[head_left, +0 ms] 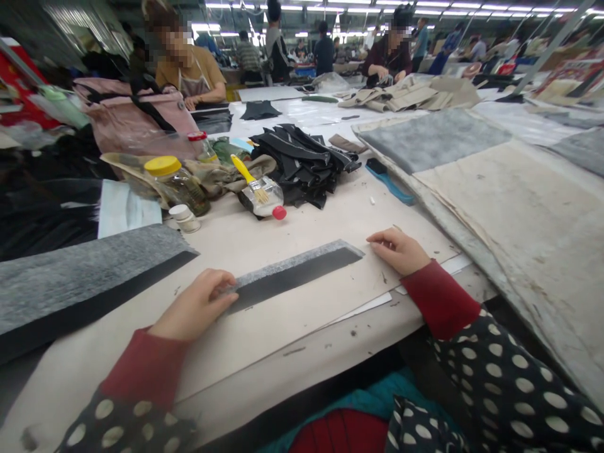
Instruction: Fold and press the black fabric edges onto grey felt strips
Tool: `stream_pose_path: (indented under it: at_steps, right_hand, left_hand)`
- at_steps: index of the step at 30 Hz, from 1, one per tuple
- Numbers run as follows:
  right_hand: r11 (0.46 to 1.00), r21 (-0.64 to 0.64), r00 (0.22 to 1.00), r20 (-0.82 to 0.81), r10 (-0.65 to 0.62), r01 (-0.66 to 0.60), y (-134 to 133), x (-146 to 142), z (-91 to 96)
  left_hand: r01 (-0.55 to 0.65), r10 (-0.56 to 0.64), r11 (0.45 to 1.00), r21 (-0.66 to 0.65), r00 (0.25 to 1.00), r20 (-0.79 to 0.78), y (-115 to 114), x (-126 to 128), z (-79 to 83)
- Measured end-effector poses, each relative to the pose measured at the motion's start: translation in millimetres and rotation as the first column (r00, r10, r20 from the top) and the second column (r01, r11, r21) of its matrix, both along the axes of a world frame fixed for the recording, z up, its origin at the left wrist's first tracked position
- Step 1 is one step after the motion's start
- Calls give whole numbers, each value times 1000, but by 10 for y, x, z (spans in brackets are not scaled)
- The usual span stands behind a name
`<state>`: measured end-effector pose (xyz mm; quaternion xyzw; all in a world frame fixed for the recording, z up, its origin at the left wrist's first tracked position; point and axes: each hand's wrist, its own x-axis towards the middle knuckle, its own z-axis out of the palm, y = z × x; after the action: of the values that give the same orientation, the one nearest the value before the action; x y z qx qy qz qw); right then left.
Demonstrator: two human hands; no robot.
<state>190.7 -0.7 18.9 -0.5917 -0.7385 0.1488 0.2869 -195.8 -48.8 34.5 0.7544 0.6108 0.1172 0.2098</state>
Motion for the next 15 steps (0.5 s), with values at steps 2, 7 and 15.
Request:
stream_pose_path:
  at_steps: [2, 7, 15]
  right_hand:
    - [999, 19, 998, 54, 24, -26, -47, -37, 16]
    - [995, 12, 983, 155, 93, -96, -111, -97, 76]
    - [954, 138, 931, 293, 217, -266, -16, -272, 241]
  left_hand:
    - [12, -12, 1000, -8, 1000, 9, 0, 13, 12]
    - [37, -36, 999, -31, 999, 15, 7, 7, 1]
    - [36, -35, 999, -37, 999, 36, 2, 12, -9]
